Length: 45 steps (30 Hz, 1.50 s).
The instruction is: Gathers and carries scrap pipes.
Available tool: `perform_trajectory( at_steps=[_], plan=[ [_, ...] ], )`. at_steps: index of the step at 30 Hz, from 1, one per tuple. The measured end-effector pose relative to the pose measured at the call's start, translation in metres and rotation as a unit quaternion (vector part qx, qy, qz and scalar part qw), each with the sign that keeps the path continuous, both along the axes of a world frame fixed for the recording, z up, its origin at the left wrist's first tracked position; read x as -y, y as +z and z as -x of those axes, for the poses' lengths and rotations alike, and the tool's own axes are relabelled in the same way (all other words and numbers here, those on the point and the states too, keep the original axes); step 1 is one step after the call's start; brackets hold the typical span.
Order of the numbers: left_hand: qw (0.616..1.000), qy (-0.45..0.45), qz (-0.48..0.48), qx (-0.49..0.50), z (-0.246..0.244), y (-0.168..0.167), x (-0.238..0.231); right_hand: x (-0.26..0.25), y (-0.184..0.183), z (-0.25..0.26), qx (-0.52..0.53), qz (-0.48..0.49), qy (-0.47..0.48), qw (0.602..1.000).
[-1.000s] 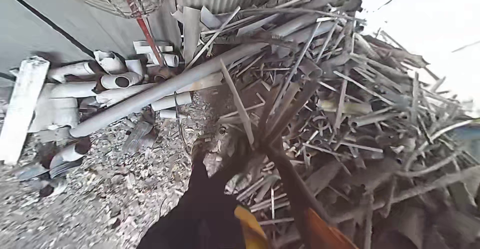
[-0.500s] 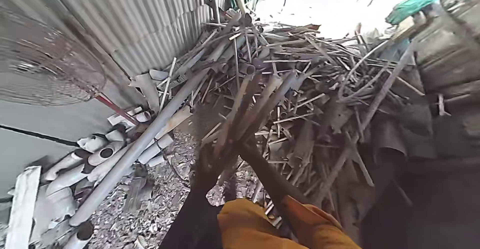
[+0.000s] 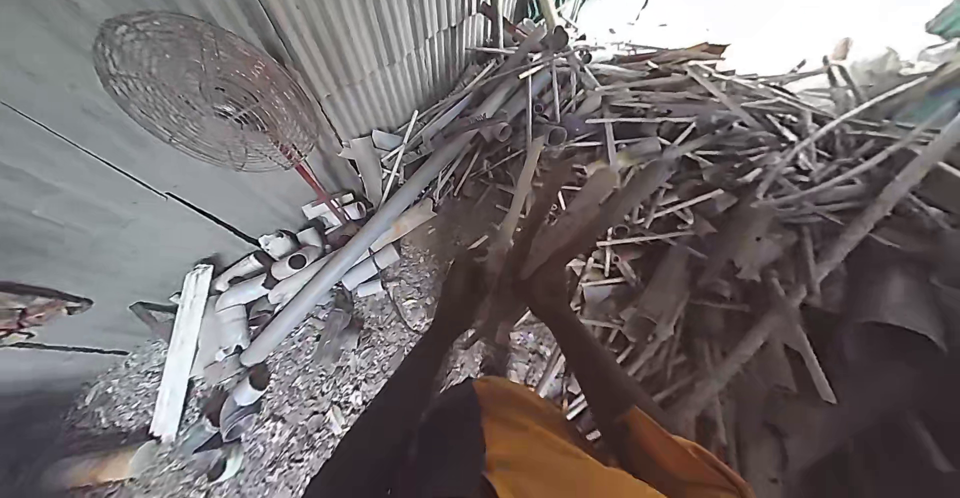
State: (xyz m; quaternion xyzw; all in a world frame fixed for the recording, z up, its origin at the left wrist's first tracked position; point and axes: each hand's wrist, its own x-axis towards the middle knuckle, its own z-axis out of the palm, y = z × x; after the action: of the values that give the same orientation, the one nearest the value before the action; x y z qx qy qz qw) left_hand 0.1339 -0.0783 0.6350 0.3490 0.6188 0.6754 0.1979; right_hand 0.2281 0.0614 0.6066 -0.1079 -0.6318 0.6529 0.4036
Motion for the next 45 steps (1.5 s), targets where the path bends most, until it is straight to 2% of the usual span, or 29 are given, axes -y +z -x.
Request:
perform_trajectory(
  at_steps=[3,6,11,16,21,24,26,28,30,34,37,40,42,45],
  plan=[
    [0.998,-0.044,0.048,-0.015,0.001,0.012,0.018,0.021,0.010,-0.005,0.007,0.036,-0.014,0.999],
    [0.998,-0.051,0.045,-0.011,-0.004,0.016,0.040,0.041,0.017,-0.009,0.019,0.053,-0.009,0.998],
    [0.999,0.016,0.035,-0.029,0.004,0.005,0.081,0.067,0.016,0.000,-0.021,0.107,0.007,0.994],
    [0.996,0.082,0.036,-0.001,0.004,0.010,0.122,0.091,0.024,0.003,0.086,0.117,0.061,0.988],
    [0.984,0.151,-0.056,-0.073,-0.007,-0.013,0.144,0.133,0.041,0.033,0.009,0.082,0.177,0.981],
    [0.982,0.165,-0.065,-0.060,-0.022,-0.025,0.178,0.171,0.047,0.041,0.040,0.054,0.242,0.968],
    [0.982,0.184,-0.047,-0.020,-0.037,-0.024,0.201,0.197,0.057,0.041,0.064,-0.004,0.276,0.959],
    [0.967,0.247,-0.013,-0.063,-0.035,-0.022,0.225,0.228,0.073,0.048,0.085,-0.053,0.313,0.944],
    [0.953,0.278,-0.029,-0.117,-0.029,-0.027,0.260,0.268,0.075,0.054,0.091,-0.052,0.343,0.933],
    [0.934,0.310,-0.006,-0.176,-0.033,-0.023,0.364,0.370,0.073,0.054,0.139,-0.036,0.366,0.920],
    [0.925,0.342,-0.023,-0.163,-0.039,-0.019,0.434,0.444,0.074,0.059,0.153,-0.055,0.431,0.887],
    [0.908,0.405,-0.085,-0.070,-0.056,-0.005,0.470,0.492,0.083,0.062,0.148,-0.138,0.490,0.848],
    [0.875,0.465,-0.133,-0.006,-0.067,0.007,0.485,0.517,0.098,0.065,0.159,-0.230,0.518,0.808],
    [0.799,0.559,-0.219,0.032,-0.077,0.010,0.504,0.558,0.106,0.082,0.103,-0.402,0.564,0.714]
  ],
)
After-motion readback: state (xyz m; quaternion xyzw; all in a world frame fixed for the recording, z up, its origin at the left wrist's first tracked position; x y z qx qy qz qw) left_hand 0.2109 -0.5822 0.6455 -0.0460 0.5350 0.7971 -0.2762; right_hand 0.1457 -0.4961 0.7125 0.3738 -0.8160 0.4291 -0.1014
